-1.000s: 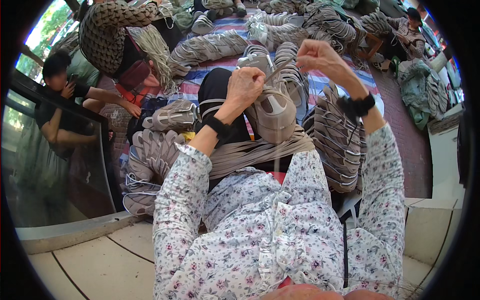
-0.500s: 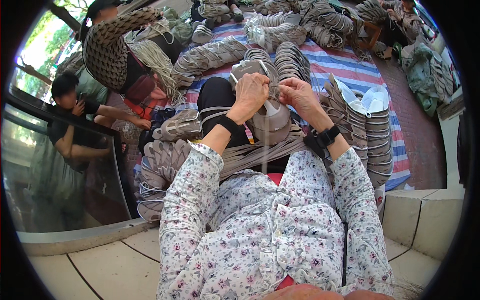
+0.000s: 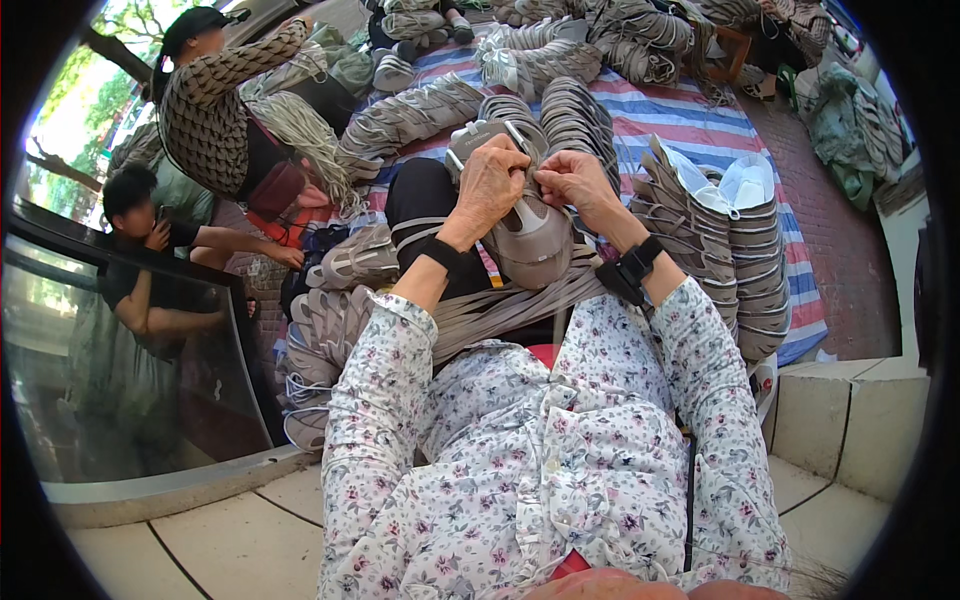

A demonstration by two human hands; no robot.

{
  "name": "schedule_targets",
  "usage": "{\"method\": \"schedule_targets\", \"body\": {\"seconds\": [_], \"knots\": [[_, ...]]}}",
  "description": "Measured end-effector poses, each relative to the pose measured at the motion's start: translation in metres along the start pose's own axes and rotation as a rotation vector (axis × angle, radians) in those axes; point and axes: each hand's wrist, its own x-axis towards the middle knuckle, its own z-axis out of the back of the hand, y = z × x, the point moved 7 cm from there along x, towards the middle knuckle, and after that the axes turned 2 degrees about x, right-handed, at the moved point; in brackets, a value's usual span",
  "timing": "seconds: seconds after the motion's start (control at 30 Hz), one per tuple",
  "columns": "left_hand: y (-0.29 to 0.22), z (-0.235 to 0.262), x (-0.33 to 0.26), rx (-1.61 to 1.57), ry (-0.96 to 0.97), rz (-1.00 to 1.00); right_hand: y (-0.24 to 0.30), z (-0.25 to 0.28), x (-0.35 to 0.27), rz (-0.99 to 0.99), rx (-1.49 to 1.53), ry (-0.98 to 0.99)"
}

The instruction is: Lacing and finishing a grey athletic shoe in a shared workspace.

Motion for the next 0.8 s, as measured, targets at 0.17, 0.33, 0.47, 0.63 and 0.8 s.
{"method": "schedule_targets", "body": {"seconds": [0.17, 0.33, 0.47, 0.63, 0.8], "knots": [[0.01, -0.005, 0.002, -0.015, 0.068, 0.005, -0.004, 0.0, -0.002, -0.086, 0.046, 0.004], [0.005, -0.008, 0.006, 0.099, 0.171, 0.006, -0.011, 0.001, -0.002, -0.099, 0.123, 0.016], [0.004, -0.004, 0.005, 0.091, 0.219, 0.013, -0.012, -0.001, -0.003, -0.096, 0.135, 0.035], [-0.003, -0.004, 0.0, 0.243, 0.146, -0.023, -0.017, 0.003, -0.006, -0.115, 0.171, 0.02], [0.007, 0.003, 0.005, 0.167, 0.119, 0.052, -0.013, -0.002, -0.008, -0.089, 0.139, 0.026]]}}
